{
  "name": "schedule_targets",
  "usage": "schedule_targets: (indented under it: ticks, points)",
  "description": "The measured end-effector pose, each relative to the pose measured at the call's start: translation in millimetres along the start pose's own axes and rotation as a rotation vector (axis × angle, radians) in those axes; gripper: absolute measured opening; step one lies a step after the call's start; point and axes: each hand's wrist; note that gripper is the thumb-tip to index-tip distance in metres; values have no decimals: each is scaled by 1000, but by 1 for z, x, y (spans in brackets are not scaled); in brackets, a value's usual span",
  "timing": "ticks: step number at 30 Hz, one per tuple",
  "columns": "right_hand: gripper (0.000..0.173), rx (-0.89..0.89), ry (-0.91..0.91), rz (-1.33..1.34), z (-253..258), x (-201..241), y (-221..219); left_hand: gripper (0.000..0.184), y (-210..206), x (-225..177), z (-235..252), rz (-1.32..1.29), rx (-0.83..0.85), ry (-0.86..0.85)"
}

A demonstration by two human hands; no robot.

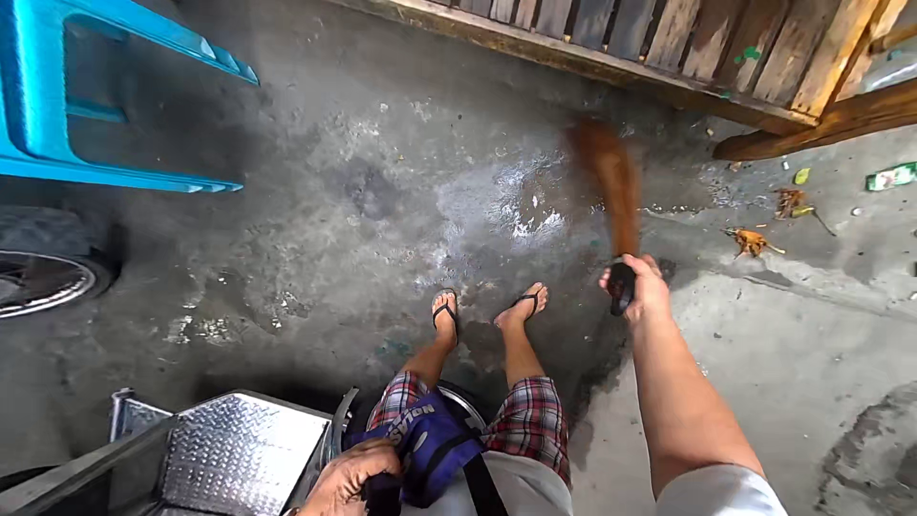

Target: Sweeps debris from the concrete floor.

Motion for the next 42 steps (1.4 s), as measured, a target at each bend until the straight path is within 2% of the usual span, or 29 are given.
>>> schedule_targets:
  ticks: [3, 5, 6, 9, 12, 15, 17, 18, 20, 23, 24, 26, 28, 30, 32, 34, 37, 39, 41, 42]
  points:
    - [74, -216, 162, 4, -35, -8, 7, 19, 0, 11, -10, -82, 20, -35]
    - [78, -267, 186, -38, -62, -25, 3, 19, 3, 12, -14, -131, 56, -41]
    - [77, -232, 184, -92, -72, -40, -3, 19, 5, 13, -15, -149, 74, -42]
    - [79, 81, 93, -274, -115, -102, -39, 20, 10, 10, -14, -152, 108, -17]
    - [75, 472, -70, -432, -150, -138, -89, 21, 8, 6, -10, -105, 96, 54]
    - [63, 852, -50, -876, -132, -143, -112, 23, -2, 2, -1, -86, 106, 91]
    - [54, 894, 38, -1214, -101, -114, -94, 25, -11, 3, 9, -84, 119, 93]
    - [51, 833, 64, -1320, -80, -91, -68, 26, -16, 3, 15, -90, 126, 93]
    - [49, 594, 39, -1420, -24, -42, 22, 27, -29, 3, 24, -115, 144, 95]
    - [51, -1, -92, -1477, 47, 27, 195, 24, -50, -3, 34, -158, 153, 97]
    - [52, -183, -136, -1472, 59, 52, 229, 23, -57, -5, 39, -167, 148, 90]
    - [52, -419, -162, -1352, 58, 82, 266, 22, -68, -15, 41, -178, 165, 77]
    - [53, -471, -66, -1164, 39, 88, 269, 21, -71, -27, 49, -144, 178, 53]
    - [55, -314, 41, -1066, -2, 74, 253, 21, -74, -38, 53, -135, 186, 51]
    - [61, -48, 58, -1124, -41, 53, 208, 21, -78, -44, 59, -131, 193, 42]
    - [61, 220, 35, -1273, -64, 26, 151, 20, -79, -51, 64, -111, 212, 35]
    - [54, 541, 71, -1660, -42, 5, 90, 21, -81, -58, 78, -52, 213, 34]
    - [52, 635, 280, -1816, -1, 4, 101, 23, -83, -54, 80, -1, 202, 66]
    - [43, 552, 707, -1721, 18, 21, 138, 25, -84, -46, 76, 21, 208, 112]
    - [41, 528, 584, -1682, -12, 66, 128, 26, -85, -43, 74, 16, 208, 132]
Point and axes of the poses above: each hand's wrist, its own z-axis towards the middle knuckle, its own y-axis out of the back of the hand, x = y × z, and after that the axes turned 2 degrees about y, right-handed
